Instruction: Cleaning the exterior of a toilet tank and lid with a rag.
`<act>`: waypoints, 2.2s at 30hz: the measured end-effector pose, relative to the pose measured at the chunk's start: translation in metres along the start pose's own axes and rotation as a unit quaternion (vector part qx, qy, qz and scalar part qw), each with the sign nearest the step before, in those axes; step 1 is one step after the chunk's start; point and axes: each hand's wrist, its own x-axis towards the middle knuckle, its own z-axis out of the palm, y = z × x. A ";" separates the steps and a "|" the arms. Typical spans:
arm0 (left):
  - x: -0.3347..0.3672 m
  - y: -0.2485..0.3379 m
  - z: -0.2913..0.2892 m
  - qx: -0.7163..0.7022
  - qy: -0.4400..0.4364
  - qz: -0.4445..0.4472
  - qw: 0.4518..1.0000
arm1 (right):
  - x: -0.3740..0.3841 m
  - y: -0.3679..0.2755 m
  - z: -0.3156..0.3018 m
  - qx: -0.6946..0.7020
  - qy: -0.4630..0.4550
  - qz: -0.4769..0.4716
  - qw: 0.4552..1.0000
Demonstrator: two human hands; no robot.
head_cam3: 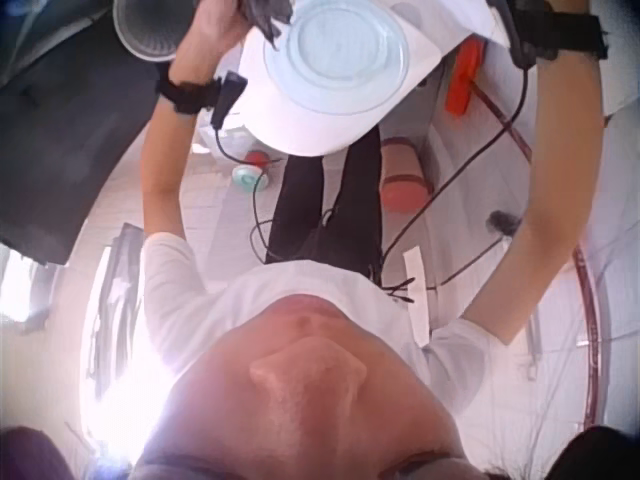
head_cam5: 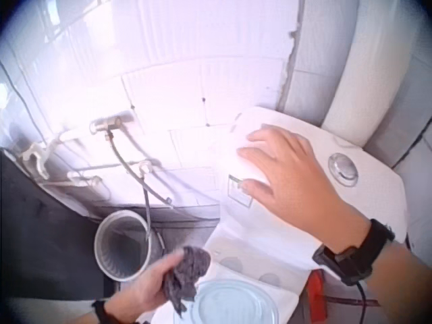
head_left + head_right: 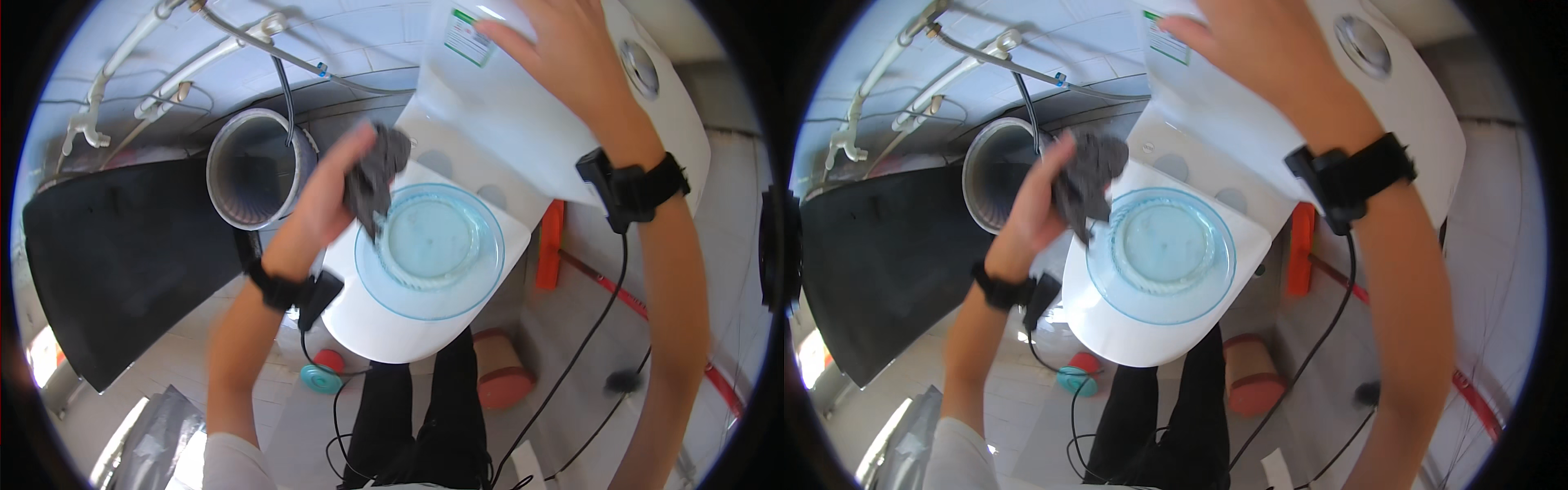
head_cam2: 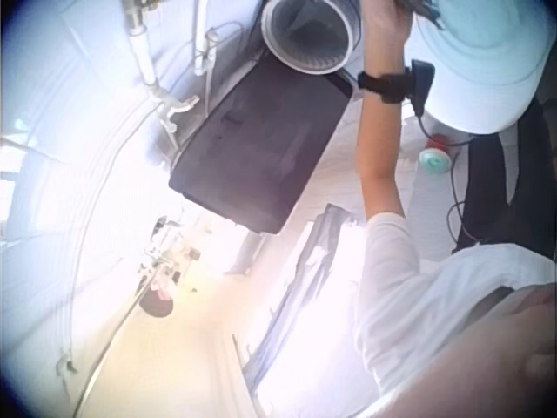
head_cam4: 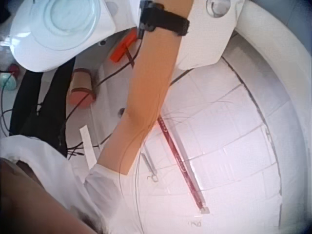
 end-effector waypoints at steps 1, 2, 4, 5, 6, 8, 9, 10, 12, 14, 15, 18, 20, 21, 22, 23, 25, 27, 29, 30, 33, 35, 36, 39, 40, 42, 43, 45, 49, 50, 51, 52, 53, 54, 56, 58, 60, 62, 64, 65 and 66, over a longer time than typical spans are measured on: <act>-0.017 -0.017 -0.003 0.055 0.004 -0.035 0.998 | -0.009 -0.017 0.000 0.038 0.029 0.040 0.998; -0.032 -0.035 -0.011 0.111 0.014 -0.069 0.991 | -0.022 -0.030 0.002 0.045 0.040 0.053 0.997; -0.048 -0.073 -0.001 0.158 0.050 -0.120 0.979 | -0.057 -0.055 -0.002 0.185 0.062 0.125 0.973; -0.047 -0.096 0.001 0.221 0.075 -0.111 0.966 | -0.076 -0.076 -0.007 0.253 0.071 0.187 0.947; -0.048 -0.114 0.004 0.285 0.104 -0.101 0.947 | -0.095 -0.099 -0.013 0.323 0.083 0.245 0.910; -0.042 -0.146 0.007 0.363 0.132 -0.053 0.921 | -0.137 -0.132 -0.019 0.383 0.045 0.336 0.859; -0.030 -0.176 -0.013 0.496 0.123 0.137 0.849 | -0.154 -0.148 -0.022 0.412 0.024 0.385 0.826; -0.018 -0.202 -0.029 0.599 0.103 0.319 0.728 | -0.170 -0.160 -0.022 0.437 0.001 0.431 0.789; -0.016 -0.239 -0.029 0.715 0.058 0.114 0.687 | -0.207 -0.178 -0.022 0.456 -0.024 0.498 0.737; -0.019 -0.245 -0.029 0.726 0.012 0.108 0.679 | -0.231 -0.197 -0.022 0.462 -0.039 0.533 0.708; -0.019 -0.245 -0.023 0.711 -0.006 0.077 0.699 | -0.241 -0.202 -0.021 0.474 -0.037 0.545 0.691; -0.022 -0.236 -0.011 0.720 -0.012 0.067 0.690 | -0.258 -0.217 -0.017 0.507 -0.057 0.561 0.652; -0.020 -0.216 -0.016 0.604 -0.018 -0.007 0.797 | -0.261 -0.226 -0.006 0.533 -0.033 0.597 0.599; -0.021 -0.203 -0.009 0.573 0.012 -0.025 0.819 | -0.261 -0.226 -0.005 0.552 -0.017 0.628 0.548; -0.026 -0.192 -0.002 0.579 0.010 -0.027 0.815 | -0.261 -0.225 -0.004 0.554 -0.010 0.631 0.544; -0.034 -0.183 0.006 0.513 0.045 -0.034 0.856 | -0.261 -0.222 -0.003 0.495 0.020 0.624 0.604; -0.049 -0.171 0.027 0.448 0.071 -0.041 0.890 | -0.261 -0.214 -0.008 0.434 0.034 0.603 0.669; -0.067 -0.166 0.046 0.459 0.120 0.068 0.878 | -0.260 -0.211 -0.007 0.444 0.063 0.603 0.659; -0.085 -0.156 0.088 0.462 0.106 0.072 0.877 | -0.263 -0.207 -0.005 0.488 0.099 0.605 0.621; -0.090 -0.156 0.104 0.464 0.103 0.075 0.876 | -0.269 -0.207 0.001 0.497 0.118 0.582 0.632; -0.098 -0.161 0.126 0.561 -0.021 0.169 0.810 | -0.252 -0.207 0.011 0.744 0.269 0.559 0.248; -0.091 -0.168 0.158 0.592 -0.098 0.220 0.769 | -0.258 -0.181 0.000 0.780 0.319 0.507 0.182; -0.091 -0.171 0.168 0.600 -0.114 0.235 0.756 | -0.263 -0.169 0.002 0.805 0.372 0.444 0.125; -0.103 -0.171 0.163 0.563 -0.058 0.277 0.776 | -0.278 -0.125 -0.003 0.721 0.478 0.475 0.162; -0.107 -0.173 0.154 0.539 -0.021 0.276 0.796 | -0.291 -0.105 -0.005 0.682 0.511 0.485 0.196; -0.115 -0.173 0.134 0.481 0.062 0.275 0.830 | -0.312 -0.067 -0.009 0.632 0.551 0.491 0.237; -0.120 -0.172 0.118 0.484 0.121 0.266 0.825 | -0.312 -0.048 -0.009 0.614 0.558 0.502 0.245; -0.124 -0.177 0.076 0.456 0.236 0.242 0.824 | -0.313 -0.009 -0.002 0.595 0.580 0.472 0.294; -0.127 -0.199 -0.021 0.347 0.463 0.095 0.810 | -0.310 0.039 0.021 0.569 0.436 0.553 0.424; -0.127 -0.208 -0.047 0.350 0.465 0.093 0.808 | -0.298 0.040 0.015 0.543 0.338 0.576 0.510; -0.124 -0.222 -0.068 0.312 0.530 0.069 0.785 | -0.299 0.043 0.021 0.539 0.337 0.579 0.510; -0.119 -0.231 -0.078 0.274 0.595 0.045 0.754 | -0.300 0.045 0.031 0.536 0.353 0.569 0.514; -0.115 -0.241 -0.087 0.274 0.611 0.040 0.742 | -0.301 0.048 0.041 0.533 0.370 0.559 0.517; -0.110 -0.249 -0.102 0.277 0.613 0.037 0.739 | -0.302 0.050 0.053 0.530 0.387 0.547 0.520; -0.100 -0.257 -0.131 0.120 0.487 0.095 0.860 | -0.300 0.048 0.072 0.530 0.406 0.534 0.519; -0.074 -0.264 -0.118 0.142 0.372 0.077 0.914 | -0.312 0.039 0.089 0.522 0.430 0.631 0.380; -0.058 -0.277 -0.129 0.374 0.393 0.050 0.839 | -0.349 0.039 0.129 0.555 0.380 0.661 0.333; -0.048 -0.290 -0.142 0.654 0.421 -0.027 0.628 | -0.361 0.042 0.144 0.588 0.331 0.680 0.286; -0.047 -0.298 -0.149 0.767 0.435 -0.112 0.458 | -0.352 0.033 0.147 0.501 0.373 0.708 0.331; -0.047 -0.303 -0.152 0.789 0.437 -0.139 0.408 | -0.351 0.035 0.146 0.500 0.374 0.708 0.330; -0.046 -0.309 -0.154 0.802 0.435 -0.159 0.378 | -0.350 0.038 0.140 0.521 0.408 0.651 0.371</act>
